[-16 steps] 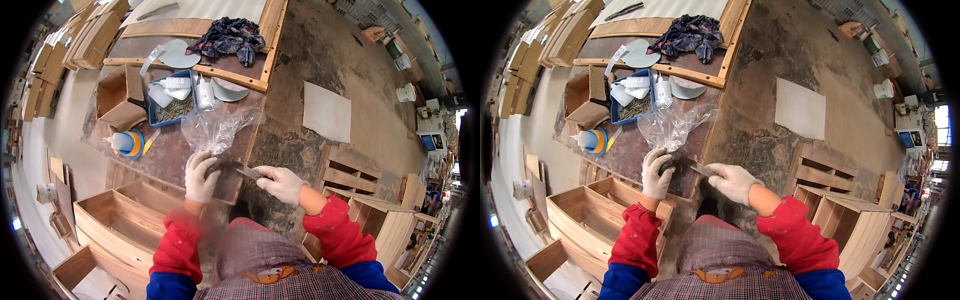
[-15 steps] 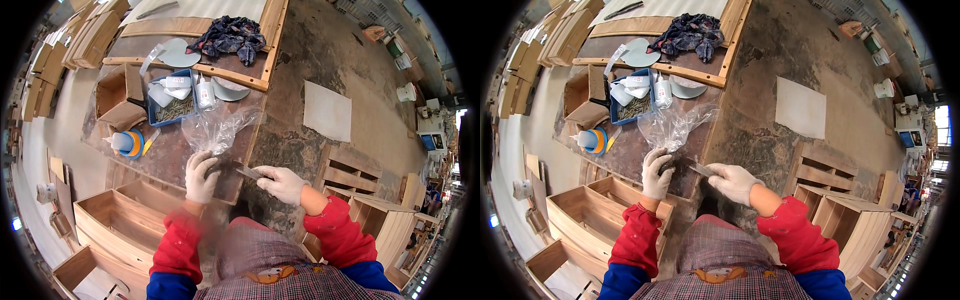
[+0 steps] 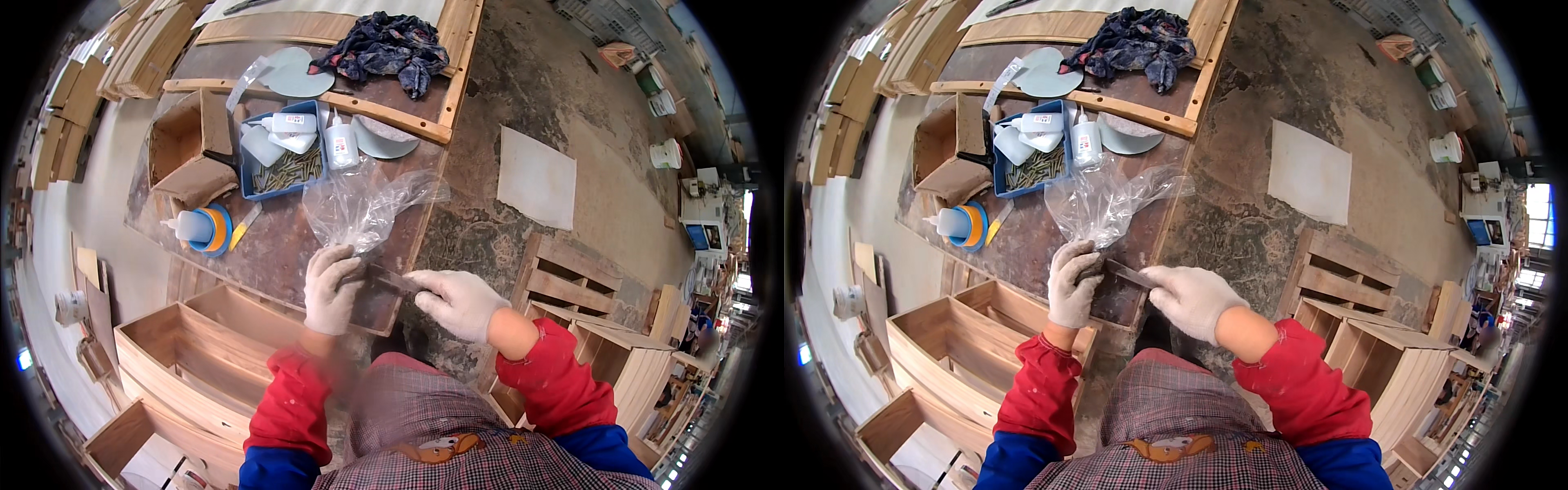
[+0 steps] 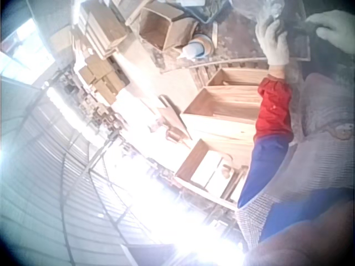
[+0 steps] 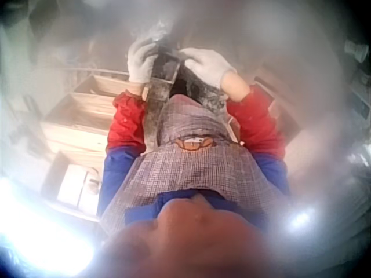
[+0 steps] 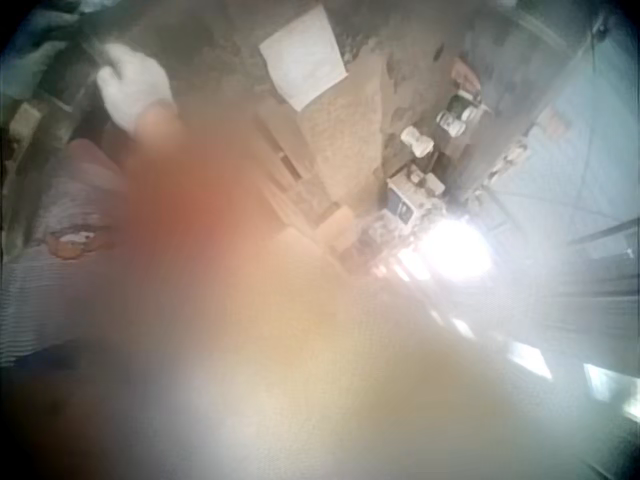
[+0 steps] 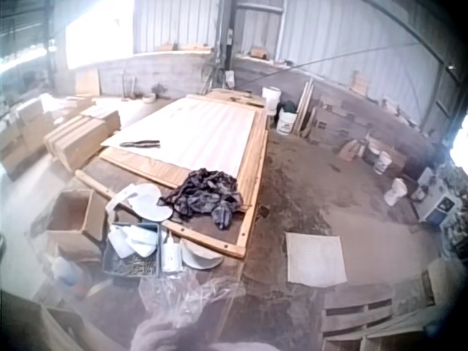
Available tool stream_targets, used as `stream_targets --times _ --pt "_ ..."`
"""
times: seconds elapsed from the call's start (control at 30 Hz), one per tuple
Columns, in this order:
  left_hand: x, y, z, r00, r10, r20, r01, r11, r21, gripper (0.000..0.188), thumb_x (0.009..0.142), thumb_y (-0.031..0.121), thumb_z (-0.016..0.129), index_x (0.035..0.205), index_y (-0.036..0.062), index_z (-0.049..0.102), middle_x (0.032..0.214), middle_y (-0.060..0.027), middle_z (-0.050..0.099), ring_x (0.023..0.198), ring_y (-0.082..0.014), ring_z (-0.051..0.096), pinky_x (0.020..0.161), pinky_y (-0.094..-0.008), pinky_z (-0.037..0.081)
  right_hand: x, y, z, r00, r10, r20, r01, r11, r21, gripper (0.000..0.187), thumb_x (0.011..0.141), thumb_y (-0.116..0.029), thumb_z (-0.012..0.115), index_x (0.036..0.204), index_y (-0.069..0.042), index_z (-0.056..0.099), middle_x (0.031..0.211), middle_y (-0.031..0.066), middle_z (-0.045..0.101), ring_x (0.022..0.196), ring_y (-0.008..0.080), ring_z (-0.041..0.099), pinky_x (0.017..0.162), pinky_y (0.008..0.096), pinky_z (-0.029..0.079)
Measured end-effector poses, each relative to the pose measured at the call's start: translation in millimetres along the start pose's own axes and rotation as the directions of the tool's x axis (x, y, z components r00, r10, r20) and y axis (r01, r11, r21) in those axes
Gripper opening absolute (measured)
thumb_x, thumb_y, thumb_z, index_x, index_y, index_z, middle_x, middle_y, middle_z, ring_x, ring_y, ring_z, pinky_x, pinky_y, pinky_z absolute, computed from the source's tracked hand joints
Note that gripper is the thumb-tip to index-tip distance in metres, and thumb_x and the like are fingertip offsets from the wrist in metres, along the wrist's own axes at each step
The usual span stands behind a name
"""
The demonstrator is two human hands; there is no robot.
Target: The person applies wood putty to the joints and surfaces of wooden box-like structures using a putty knife.
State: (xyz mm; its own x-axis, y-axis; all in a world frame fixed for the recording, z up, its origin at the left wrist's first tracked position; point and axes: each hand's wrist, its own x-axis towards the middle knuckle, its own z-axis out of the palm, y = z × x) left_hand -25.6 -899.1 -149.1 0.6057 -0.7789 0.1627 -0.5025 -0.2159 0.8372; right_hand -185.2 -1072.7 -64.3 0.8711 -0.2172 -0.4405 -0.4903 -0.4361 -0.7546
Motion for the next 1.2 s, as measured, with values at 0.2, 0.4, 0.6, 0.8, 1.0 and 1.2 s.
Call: stream_targets --times 0.2,0.4,0.6,0.8,1.0,1.2 --pt "4 4 2 1.000 0.010 -0.026 -0.010 1.000 -0.002 0.034 0.063 0.001 0.067 0.097 0.0031 0.065 0.111 -0.0140 0.060 0.110 -0.0332 0.052 0.096 -0.0411 0.040 -6 -29 0 0.998 -0.030 -0.052 0.011 0.942 -0.337 0.027 0.091 -0.023 0.046 0.115 -0.012 0.053 0.090 0.0142 0.062 0.079 0.0332 0.063 0.070 0.0418 0.052" --pt "4 9 3 0.999 -0.001 -0.049 0.002 1.000 0.020 0.033 0.061 0.001 0.067 0.094 0.0035 0.066 0.107 -0.0131 0.062 0.106 -0.0340 0.054 0.095 -0.0427 0.041 -6 -34 -3 0.998 -0.056 -0.004 0.049 0.911 -0.409 0.023 0.091 -0.022 0.047 0.111 -0.010 0.053 0.088 0.0149 0.062 0.073 0.0337 0.063 0.064 0.0416 0.052" --pt "5 12 2 0.999 -0.013 -0.035 0.015 0.998 0.060 0.035 0.062 0.000 0.064 0.096 0.0037 0.066 0.109 -0.0124 0.062 0.107 -0.0337 0.053 0.096 -0.0424 0.040 7 -37 -21 0.992 -0.047 0.113 0.091 0.902 -0.423 0.022 0.089 -0.022 0.047 0.105 -0.008 0.055 0.085 0.0174 0.064 0.078 0.0364 0.063 0.067 0.0442 0.051" --pt "6 16 6 0.998 -0.018 -0.055 0.022 0.996 0.089 0.034 0.063 -0.001 0.062 0.095 0.0046 0.067 0.109 -0.0120 0.061 0.107 -0.0333 0.053 0.095 -0.0413 0.041 22 -22 -35 0.974 -0.016 0.227 0.085 0.951 -0.297 0.030 0.089 -0.027 0.045 0.112 -0.013 0.057 0.096 0.0191 0.064 0.091 0.0384 0.060 0.080 0.0463 0.048" --pt "1 10 6 0.999 -0.006 -0.043 0.011 0.993 0.118 0.038 0.063 -0.002 0.059 0.100 0.0029 0.066 0.114 -0.0138 0.060 0.112 -0.0334 0.051 0.097 -0.0395 0.041 13 -29 -26 0.978 -0.073 0.196 0.142 0.920 -0.364 0.031 0.089 -0.026 0.044 0.114 -0.014 0.057 0.097 0.0183 0.064 0.092 0.0375 0.060 0.079 0.0458 0.048" --pt "-17 18 6 0.986 -0.127 -0.107 0.119 0.990 -0.077 0.055 0.066 -0.002 0.061 0.120 0.0045 0.057 0.131 -0.0174 0.048 0.123 -0.0326 0.045 0.102 -0.0378 0.038 6 -14 -30 0.951 -0.196 0.240 0.111 0.939 0.325 0.037 0.089 -0.018 0.048 0.126 -0.009 0.053 0.080 0.0074 0.062 0.071 0.0214 0.060 0.063 0.0325 0.047"
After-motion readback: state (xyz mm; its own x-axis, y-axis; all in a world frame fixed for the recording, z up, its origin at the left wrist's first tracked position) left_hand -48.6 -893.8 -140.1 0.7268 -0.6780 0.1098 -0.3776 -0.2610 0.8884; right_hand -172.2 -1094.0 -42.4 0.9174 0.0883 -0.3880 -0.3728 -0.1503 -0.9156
